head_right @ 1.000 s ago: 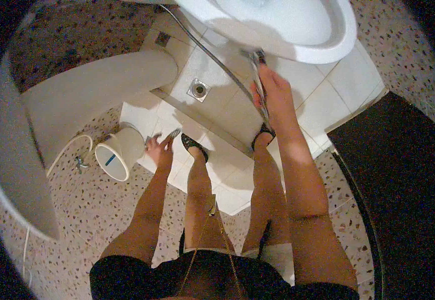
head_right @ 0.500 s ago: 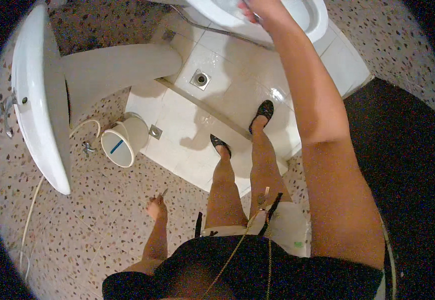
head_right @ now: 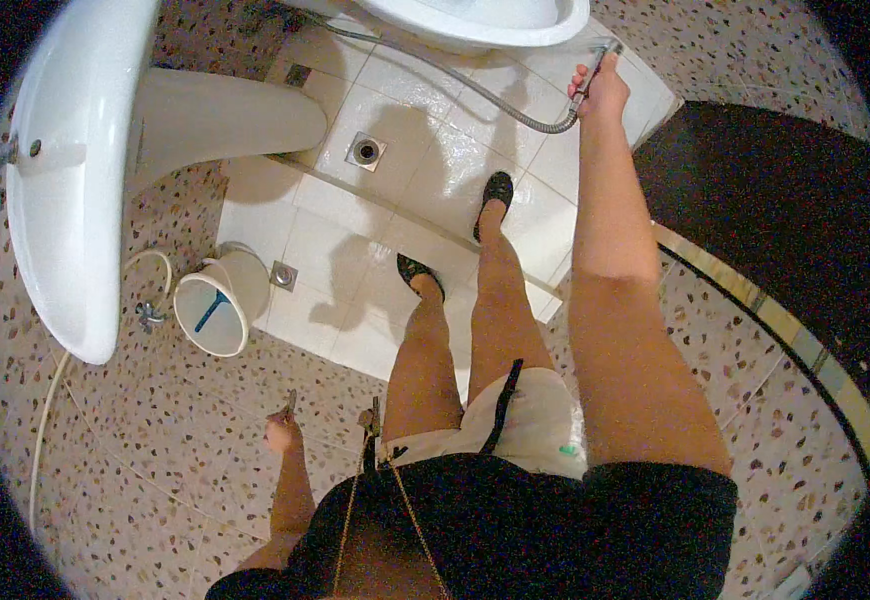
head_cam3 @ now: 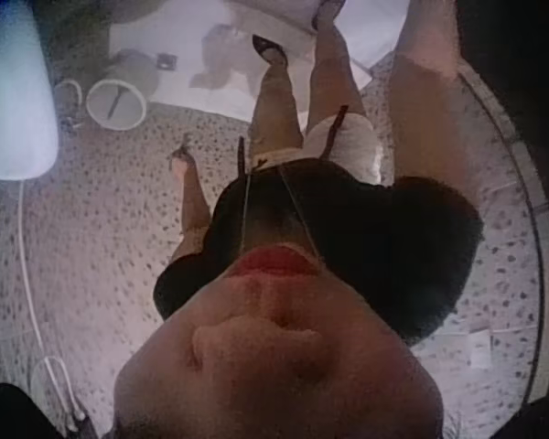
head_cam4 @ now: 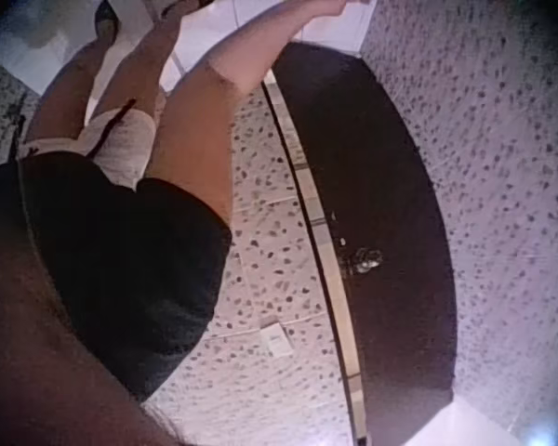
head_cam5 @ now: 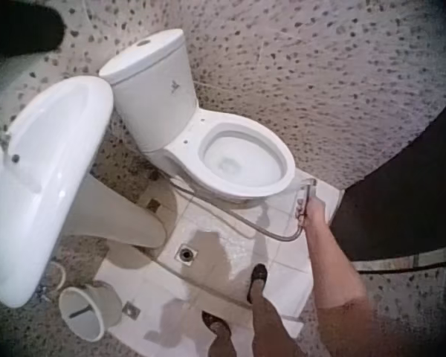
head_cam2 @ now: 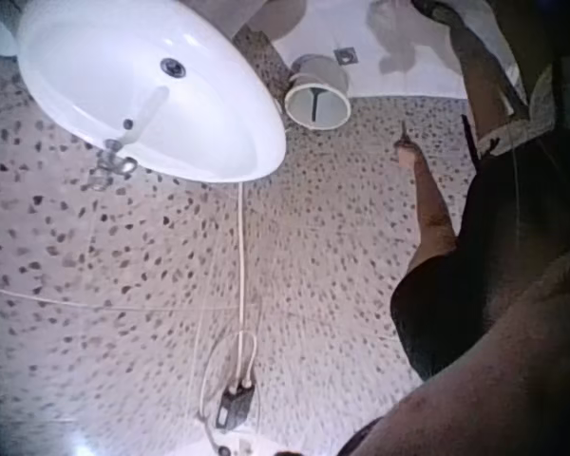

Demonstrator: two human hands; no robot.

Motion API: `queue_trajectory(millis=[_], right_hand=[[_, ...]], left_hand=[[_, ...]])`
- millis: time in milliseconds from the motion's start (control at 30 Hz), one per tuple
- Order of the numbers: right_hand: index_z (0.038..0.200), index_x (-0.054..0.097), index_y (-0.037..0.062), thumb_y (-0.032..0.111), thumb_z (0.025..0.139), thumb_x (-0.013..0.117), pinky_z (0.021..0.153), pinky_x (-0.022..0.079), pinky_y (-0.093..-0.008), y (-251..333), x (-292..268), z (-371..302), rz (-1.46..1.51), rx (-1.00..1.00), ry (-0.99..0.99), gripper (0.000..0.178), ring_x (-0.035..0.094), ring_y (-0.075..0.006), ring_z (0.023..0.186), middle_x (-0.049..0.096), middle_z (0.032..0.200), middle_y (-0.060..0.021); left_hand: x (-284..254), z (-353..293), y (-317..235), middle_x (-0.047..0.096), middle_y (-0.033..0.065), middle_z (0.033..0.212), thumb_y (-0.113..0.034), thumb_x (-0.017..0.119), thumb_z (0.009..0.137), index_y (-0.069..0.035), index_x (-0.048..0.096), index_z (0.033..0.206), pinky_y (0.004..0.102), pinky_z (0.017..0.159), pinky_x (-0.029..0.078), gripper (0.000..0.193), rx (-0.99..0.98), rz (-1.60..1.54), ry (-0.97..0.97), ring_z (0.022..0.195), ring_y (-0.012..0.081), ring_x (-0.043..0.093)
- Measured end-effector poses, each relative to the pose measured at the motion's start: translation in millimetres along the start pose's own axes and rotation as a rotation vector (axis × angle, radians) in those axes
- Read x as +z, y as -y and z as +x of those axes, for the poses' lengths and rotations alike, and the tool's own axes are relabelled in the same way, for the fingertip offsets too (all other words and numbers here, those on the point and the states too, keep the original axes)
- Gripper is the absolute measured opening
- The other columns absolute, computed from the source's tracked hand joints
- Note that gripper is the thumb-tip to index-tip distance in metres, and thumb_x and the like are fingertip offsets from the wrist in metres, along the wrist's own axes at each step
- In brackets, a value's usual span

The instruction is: The person removes a bathroom floor drain cover, sprays water on the floor and drain cover with a bidet sprayer, and places the cover back onto the drain. The person then sprays the toilet area and exits the bathroom.

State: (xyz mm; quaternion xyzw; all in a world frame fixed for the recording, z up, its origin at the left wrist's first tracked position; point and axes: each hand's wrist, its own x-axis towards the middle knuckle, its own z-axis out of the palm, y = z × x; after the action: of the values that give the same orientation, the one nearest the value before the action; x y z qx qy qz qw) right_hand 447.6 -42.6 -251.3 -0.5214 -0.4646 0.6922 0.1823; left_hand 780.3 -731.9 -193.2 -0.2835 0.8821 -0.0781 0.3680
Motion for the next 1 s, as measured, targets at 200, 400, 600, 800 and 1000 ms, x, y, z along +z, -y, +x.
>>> queue_trajectory(millis=[200,400,600,800,1000], right_hand=[[0.094,0.053,0.0056,0.042,0.088,0.047,0.041,0.045,-0.0323,-32.8,-10.6,-37.3,-0.09,0.464,0.214,0.038,0.05,-0.0171,0.049,0.057,0.068,-0.0089],[0.081,0.054,0.005,0.042,0.087,0.049,0.036,0.035,-0.0265,-16.4,127.5,-202.5,-0.163,0.233,0.836,0.038,0.042,-0.012,0.041,0.051,0.062,-0.0056],[0.098,0.052,0.0056,0.041,0.089,0.046,0.042,0.041,-0.0267,1.6,57.4,-129.6,-0.287,-0.015,0.36,0.038,0.045,-0.0115,0.048,0.055,0.072,-0.0067],[0.094,0.047,0.0027,0.04,0.092,0.037,0.046,0.042,-0.0359,-8.7,-48.5,-36.6,0.142,0.013,-0.161,0.038,0.045,-0.0196,0.049,0.05,0.066,-0.0103],[0.075,0.052,0.0065,0.039,0.087,0.046,0.039,0.036,-0.0293,55.1,18.8,-20.4,-0.039,-0.498,0.022,0.035,0.043,-0.0144,0.043,0.048,0.06,-0.0053]], left_hand=[[11.6,22.0,-3.6,0.06,-0.0005,0.093,-0.032,0.055,0.081,-0.02,0.068,0.09,0.041,0.083,0.035,0.019,0.072,0.26,0.03,0.091,0.0195,0.054],[34.2,43.5,33.4,0.061,0.0003,0.095,-0.033,0.055,0.081,-0.02,0.068,0.089,0.0412,0.083,0.034,0.02,0.181,0.083,-0.01,0.092,0.02,0.055],[39.0,14.2,3.9,0.062,-0.0012,0.09,-0.032,0.055,0.081,-0.02,0.069,0.086,0.0422,0.079,0.035,0.019,0.197,0.127,-0.118,0.089,0.0199,0.055],[73.0,-1.3,25.2,0.062,-0.0024,0.091,-0.031,0.057,0.08,-0.02,0.069,0.087,0.0411,0.077,0.036,0.018,0.155,0.146,0.003,0.085,0.0196,0.056],[78.2,-1.9,41.1,0.062,-0.0011,0.094,-0.031,0.057,0.081,-0.02,0.068,0.092,0.0421,0.078,0.036,0.019,0.158,0.048,0.087,0.084,0.0212,0.057]])
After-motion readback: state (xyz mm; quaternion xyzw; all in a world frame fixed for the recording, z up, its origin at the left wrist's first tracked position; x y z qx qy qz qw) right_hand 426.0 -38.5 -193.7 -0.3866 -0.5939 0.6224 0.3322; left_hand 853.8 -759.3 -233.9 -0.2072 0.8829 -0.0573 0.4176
